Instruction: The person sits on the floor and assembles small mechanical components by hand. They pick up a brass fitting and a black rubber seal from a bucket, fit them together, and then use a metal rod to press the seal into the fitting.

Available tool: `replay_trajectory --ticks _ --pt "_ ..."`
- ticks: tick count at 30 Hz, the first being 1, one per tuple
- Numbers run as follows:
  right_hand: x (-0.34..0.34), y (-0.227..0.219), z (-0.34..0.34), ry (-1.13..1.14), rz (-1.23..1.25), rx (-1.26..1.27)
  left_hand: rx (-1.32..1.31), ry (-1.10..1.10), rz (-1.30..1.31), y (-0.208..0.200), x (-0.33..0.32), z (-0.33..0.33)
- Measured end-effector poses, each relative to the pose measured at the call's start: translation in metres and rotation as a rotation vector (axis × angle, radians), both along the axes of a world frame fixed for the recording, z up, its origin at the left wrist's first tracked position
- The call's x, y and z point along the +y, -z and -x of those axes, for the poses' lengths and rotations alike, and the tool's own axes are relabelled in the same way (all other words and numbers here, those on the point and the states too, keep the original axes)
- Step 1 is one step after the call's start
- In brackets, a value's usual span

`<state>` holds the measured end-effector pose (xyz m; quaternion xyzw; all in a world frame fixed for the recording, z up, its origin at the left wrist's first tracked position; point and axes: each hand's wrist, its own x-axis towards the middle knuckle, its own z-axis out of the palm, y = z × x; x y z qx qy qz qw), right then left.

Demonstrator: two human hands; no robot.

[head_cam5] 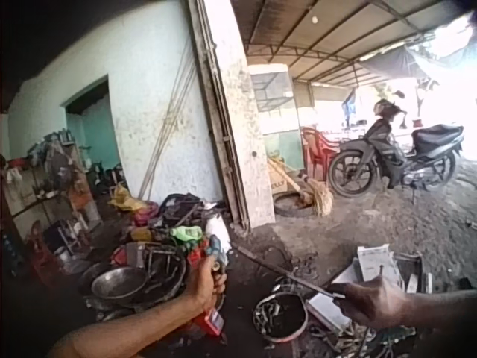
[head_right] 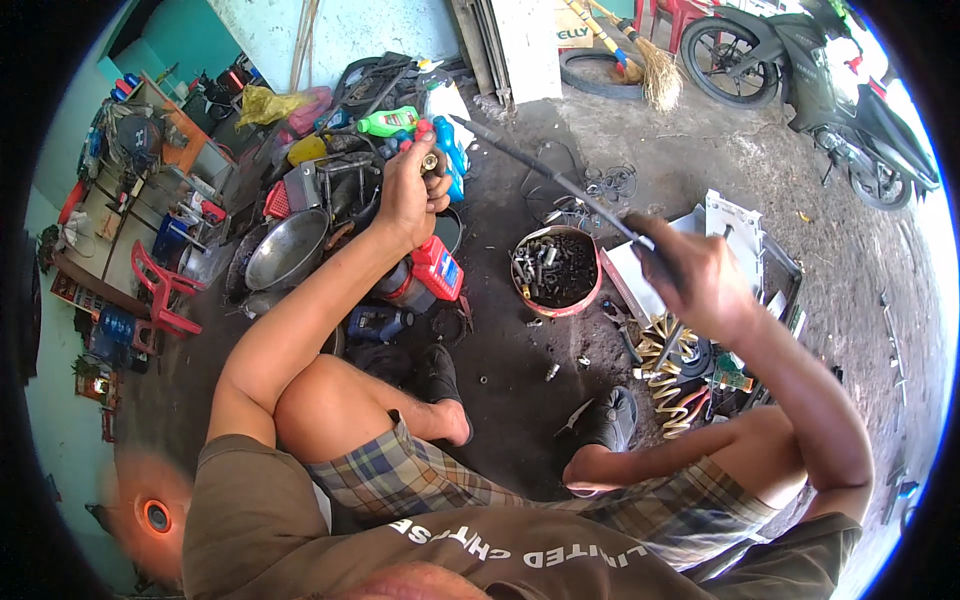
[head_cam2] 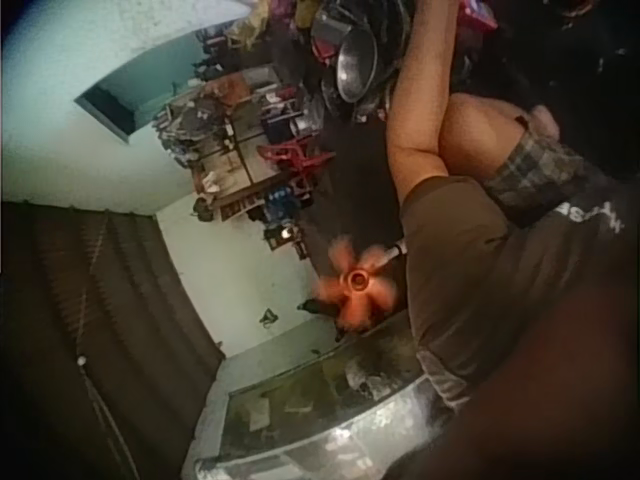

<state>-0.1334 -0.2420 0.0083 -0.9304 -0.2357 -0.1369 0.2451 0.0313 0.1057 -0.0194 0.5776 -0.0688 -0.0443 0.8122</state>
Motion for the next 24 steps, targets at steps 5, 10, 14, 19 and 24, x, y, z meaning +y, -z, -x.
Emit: replay_trajectory --ticks 5,10,14,19,24 --pt "0.004 0.017 0.021 -0.061 0.11 -0.012 -0.068 -0.012 0.015 -0.003 -0.006 0.007" --pt "0.008 0.02 0.017 -0.093 0.185 -0.097 -0.055 -0.009 0.022 -0.004 -0.001 0.017" --pt "0.01 0.017 0.014 -0.094 0.227 -0.189 -0.04 -0.036 0.003 -0.011 -0.005 0.023" --pt "0.006 0.014 0.014 -0.098 0.345 -0.27 0.013 -0.027 -0.006 -0.015 -0.005 0.025" --pt "0.002 0.011 0.015 -0.079 0.495 -0.305 0.096 0.011 -0.031 -0.017 0.0 0.022"
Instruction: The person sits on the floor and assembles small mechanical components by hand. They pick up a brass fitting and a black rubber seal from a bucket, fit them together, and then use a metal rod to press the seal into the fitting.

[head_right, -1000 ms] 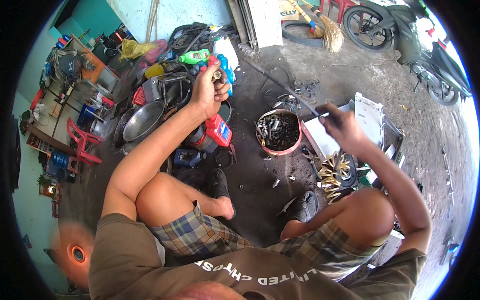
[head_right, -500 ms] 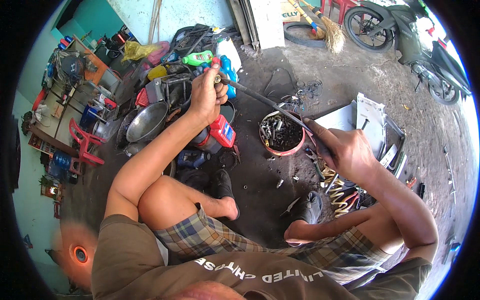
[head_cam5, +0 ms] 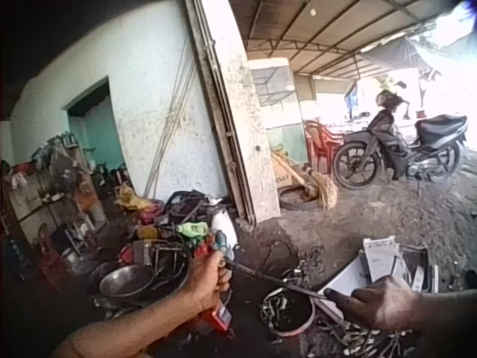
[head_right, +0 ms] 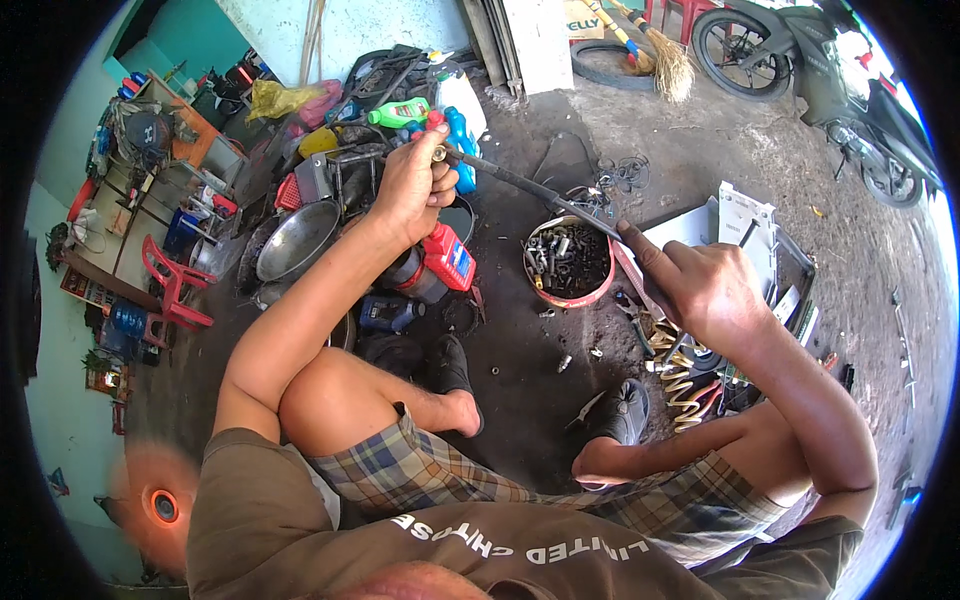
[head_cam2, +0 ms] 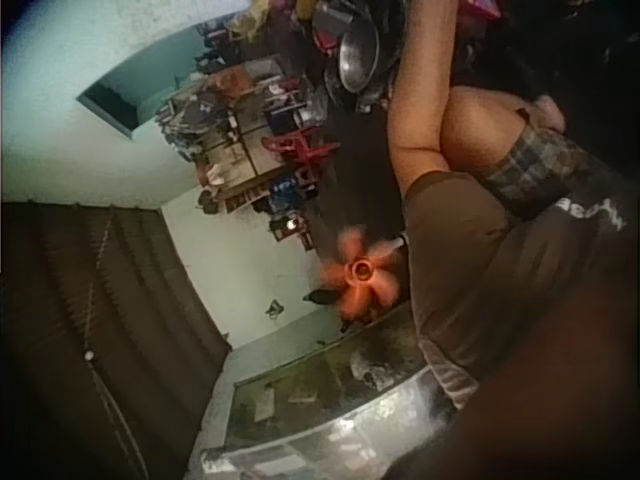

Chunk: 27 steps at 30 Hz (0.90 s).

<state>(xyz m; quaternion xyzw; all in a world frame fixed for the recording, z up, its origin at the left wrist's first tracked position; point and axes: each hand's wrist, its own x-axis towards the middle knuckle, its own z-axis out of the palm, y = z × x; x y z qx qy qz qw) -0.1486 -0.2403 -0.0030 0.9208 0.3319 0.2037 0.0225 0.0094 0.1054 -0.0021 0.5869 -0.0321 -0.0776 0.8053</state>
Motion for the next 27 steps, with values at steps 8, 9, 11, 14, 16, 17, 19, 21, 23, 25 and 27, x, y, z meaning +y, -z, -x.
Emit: replay_trajectory --ticks 8,9,11,14,16,17,19,21,23,25,27 --pt "0.005 -0.012 0.007 0.013 0.115 -0.044 -0.019 0.019 -0.15 -0.001 0.003 -0.001" --pt "0.007 -0.013 0.008 0.025 0.115 -0.028 -0.028 0.009 -0.174 -0.001 0.003 0.0" --pt "0.01 -0.013 0.012 0.052 0.117 0.004 -0.073 -0.017 -0.214 0.0 0.002 0.001" --pt "0.01 -0.011 0.015 0.061 0.051 0.062 -0.175 -0.056 -0.255 0.004 0.001 -0.001" --pt "0.012 -0.013 0.017 0.047 -0.067 0.154 -0.235 -0.066 -0.268 0.005 0.002 -0.003" --pt "0.012 -0.014 0.019 0.041 -0.126 0.199 -0.264 -0.082 -0.279 0.005 0.0 -0.002" --pt "0.012 -0.007 0.02 0.005 -0.288 0.268 -0.323 -0.113 -0.301 0.006 -0.002 0.001" --pt "0.016 -0.005 0.021 -0.012 -0.456 0.386 -0.393 -0.149 -0.326 0.009 0.0 0.0" --pt "0.02 -0.007 0.024 0.004 -0.625 0.555 -0.457 -0.169 -0.325 0.012 0.001 -0.001" --pt "0.021 0.0 0.022 0.005 -0.75 0.657 -0.514 -0.174 -0.299 0.013 0.001 -0.001" --pt "0.024 0.001 0.022 0.014 -0.883 0.758 -0.577 -0.198 -0.285 0.012 0.001 -0.001"
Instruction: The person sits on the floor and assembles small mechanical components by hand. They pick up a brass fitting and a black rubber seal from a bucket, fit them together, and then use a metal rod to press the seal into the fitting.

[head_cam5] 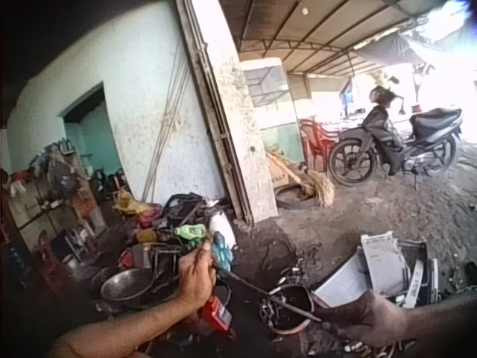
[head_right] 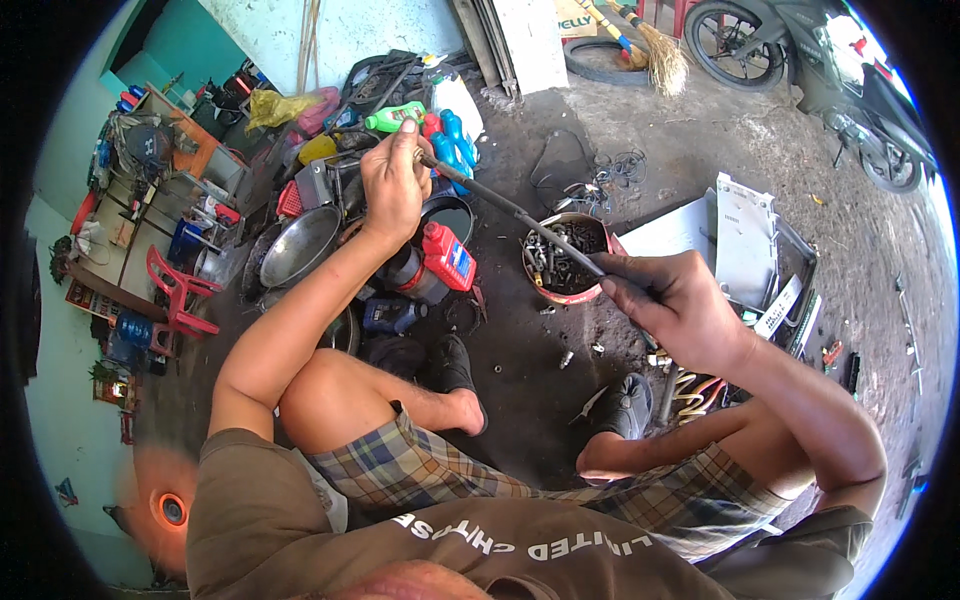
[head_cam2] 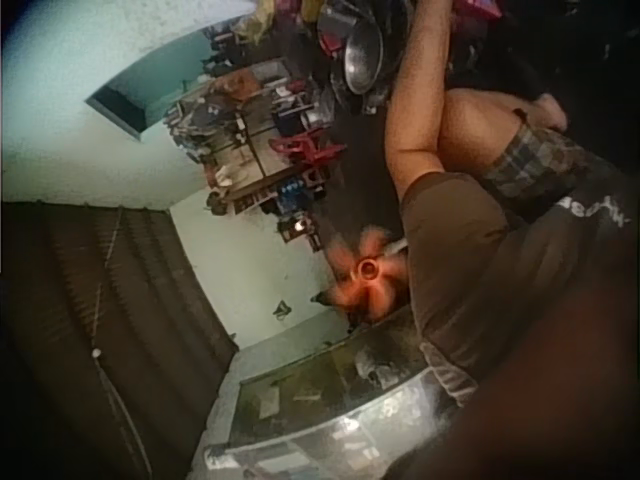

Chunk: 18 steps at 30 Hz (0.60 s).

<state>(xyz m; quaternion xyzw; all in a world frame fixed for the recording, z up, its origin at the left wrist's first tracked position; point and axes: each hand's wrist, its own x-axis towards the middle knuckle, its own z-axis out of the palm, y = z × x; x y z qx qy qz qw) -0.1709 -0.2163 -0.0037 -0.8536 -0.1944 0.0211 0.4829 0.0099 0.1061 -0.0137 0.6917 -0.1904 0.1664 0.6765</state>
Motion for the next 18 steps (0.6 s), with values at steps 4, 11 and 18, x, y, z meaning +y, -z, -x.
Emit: replay_trajectory --ticks 4,11,18 --pt "0.012 -0.007 0.005 0.035 -0.187 0.182 -0.021 0.034 0.074 -0.006 0.002 0.003" --pt "-0.005 0.006 -0.01 -0.033 0.233 -0.374 0.195 0.123 0.128 -0.017 0.005 0.006" --pt "-0.011 0.001 -0.01 -0.056 0.345 -0.485 0.268 0.068 0.154 -0.026 0.009 0.011"
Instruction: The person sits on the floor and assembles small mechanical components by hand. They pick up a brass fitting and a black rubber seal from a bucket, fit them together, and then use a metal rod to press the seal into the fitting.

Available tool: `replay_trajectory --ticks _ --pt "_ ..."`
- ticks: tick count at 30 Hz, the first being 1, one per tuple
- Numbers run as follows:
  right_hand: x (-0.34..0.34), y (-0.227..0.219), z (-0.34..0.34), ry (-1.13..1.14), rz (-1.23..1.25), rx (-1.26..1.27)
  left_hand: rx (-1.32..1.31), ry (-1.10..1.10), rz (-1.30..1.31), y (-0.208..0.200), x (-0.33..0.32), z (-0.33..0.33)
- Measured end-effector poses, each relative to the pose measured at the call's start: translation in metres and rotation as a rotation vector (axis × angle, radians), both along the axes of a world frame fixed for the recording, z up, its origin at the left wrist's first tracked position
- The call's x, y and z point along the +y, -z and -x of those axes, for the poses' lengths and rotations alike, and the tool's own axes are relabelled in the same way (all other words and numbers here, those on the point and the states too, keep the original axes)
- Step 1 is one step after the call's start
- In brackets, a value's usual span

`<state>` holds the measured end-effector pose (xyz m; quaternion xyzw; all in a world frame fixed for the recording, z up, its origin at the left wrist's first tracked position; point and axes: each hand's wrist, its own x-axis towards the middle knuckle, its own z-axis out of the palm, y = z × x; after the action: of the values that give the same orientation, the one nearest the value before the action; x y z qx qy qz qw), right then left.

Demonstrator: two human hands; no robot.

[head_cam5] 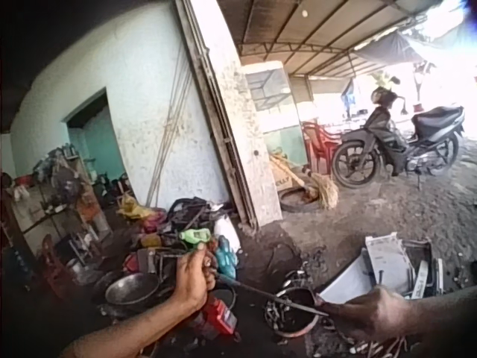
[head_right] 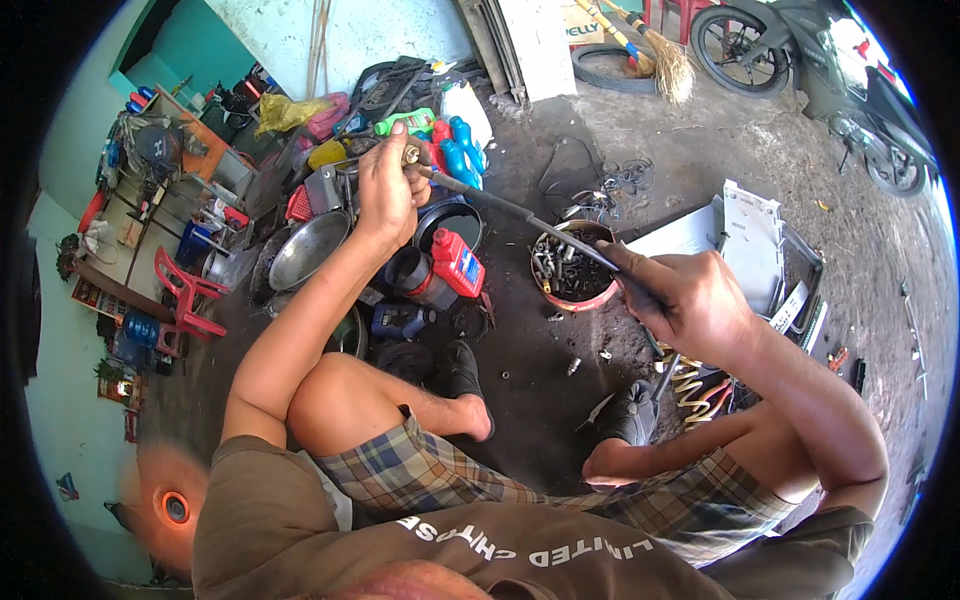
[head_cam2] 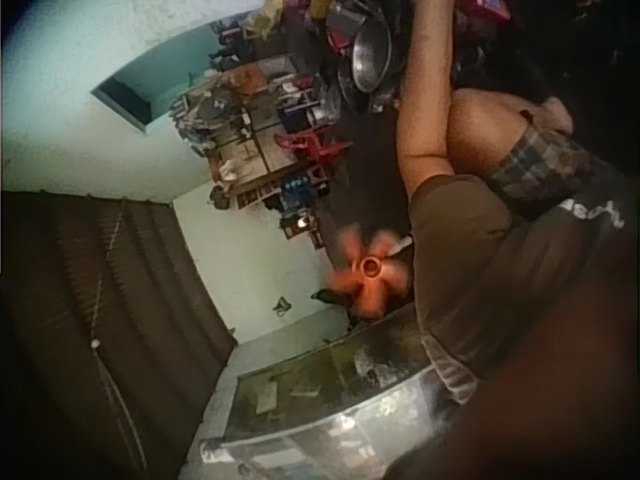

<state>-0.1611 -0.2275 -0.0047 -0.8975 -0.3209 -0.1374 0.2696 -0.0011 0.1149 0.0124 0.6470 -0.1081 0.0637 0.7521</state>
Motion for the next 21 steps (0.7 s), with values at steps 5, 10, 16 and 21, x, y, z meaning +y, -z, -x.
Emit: replay_trajectory --ticks 5,10,16,21 --pt "0.003 0.003 -0.001 0.009 -0.013 -0.029 -0.008 -0.005 -0.036 0.004 0.001 0.001" --pt "0.005 -0.001 -0.003 0.024 0.038 -0.025 -0.018 0.001 -0.059 0.005 0.0 0.002" --pt "0.004 -0.003 -0.002 0.044 0.082 -0.066 -0.014 -0.011 -0.077 0.006 -0.005 0.002" --pt "0.006 0.003 -0.002 0.001 0.008 -0.023 -0.185 -0.148 -0.277 0.013 -0.002 -0.003"
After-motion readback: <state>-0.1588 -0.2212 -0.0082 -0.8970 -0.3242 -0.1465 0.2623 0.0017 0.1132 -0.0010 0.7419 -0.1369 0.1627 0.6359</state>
